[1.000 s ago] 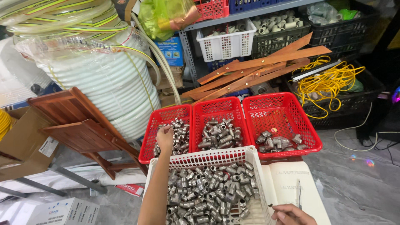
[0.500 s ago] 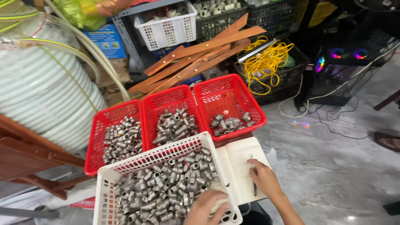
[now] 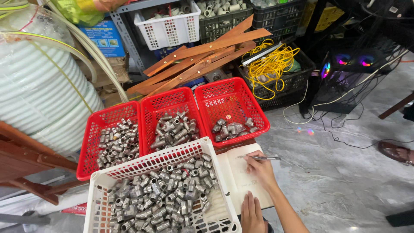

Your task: The person picks up metal pipe fittings from a white crate, handles them by hand, and writes in a notebook on a desk.

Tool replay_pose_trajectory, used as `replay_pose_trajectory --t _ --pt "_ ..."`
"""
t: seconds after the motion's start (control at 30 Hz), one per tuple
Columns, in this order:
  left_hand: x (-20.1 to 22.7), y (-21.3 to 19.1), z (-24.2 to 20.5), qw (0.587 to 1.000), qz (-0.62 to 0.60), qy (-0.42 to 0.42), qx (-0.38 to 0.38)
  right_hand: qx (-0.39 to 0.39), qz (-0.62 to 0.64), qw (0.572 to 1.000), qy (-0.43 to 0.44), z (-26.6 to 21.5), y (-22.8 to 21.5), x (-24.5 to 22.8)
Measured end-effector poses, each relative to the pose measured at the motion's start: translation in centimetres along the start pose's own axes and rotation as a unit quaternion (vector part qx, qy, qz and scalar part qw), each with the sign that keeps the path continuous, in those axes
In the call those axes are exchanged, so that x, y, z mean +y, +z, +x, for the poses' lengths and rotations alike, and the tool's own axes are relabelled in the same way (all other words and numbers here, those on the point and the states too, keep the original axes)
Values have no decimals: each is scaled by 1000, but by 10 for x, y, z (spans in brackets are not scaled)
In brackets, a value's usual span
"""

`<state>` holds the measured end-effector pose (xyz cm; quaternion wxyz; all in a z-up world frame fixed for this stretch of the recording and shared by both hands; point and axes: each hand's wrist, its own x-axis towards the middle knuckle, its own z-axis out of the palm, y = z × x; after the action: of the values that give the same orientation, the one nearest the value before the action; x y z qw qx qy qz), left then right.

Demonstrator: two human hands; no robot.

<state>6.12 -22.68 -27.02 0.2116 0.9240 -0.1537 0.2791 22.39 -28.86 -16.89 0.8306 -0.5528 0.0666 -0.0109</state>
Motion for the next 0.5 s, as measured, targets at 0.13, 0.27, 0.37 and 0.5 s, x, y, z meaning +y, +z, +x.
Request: replay_pose_trajectory --t 0.13,0.27,0.37,0.5 --pt "-3 13 14 964 202 19 169 -15 -142 988 -58 18 10 20" --pt "-8 4 21 962 202 41 178 -6 -151 986 -70 8 15 13" --pt "-7 -6 28 943 254 71 204 0 -186 980 -69 6 16 14" --pt "-4 -11 33 945 253 63 198 -5 -214 973 -92 2 21 7"
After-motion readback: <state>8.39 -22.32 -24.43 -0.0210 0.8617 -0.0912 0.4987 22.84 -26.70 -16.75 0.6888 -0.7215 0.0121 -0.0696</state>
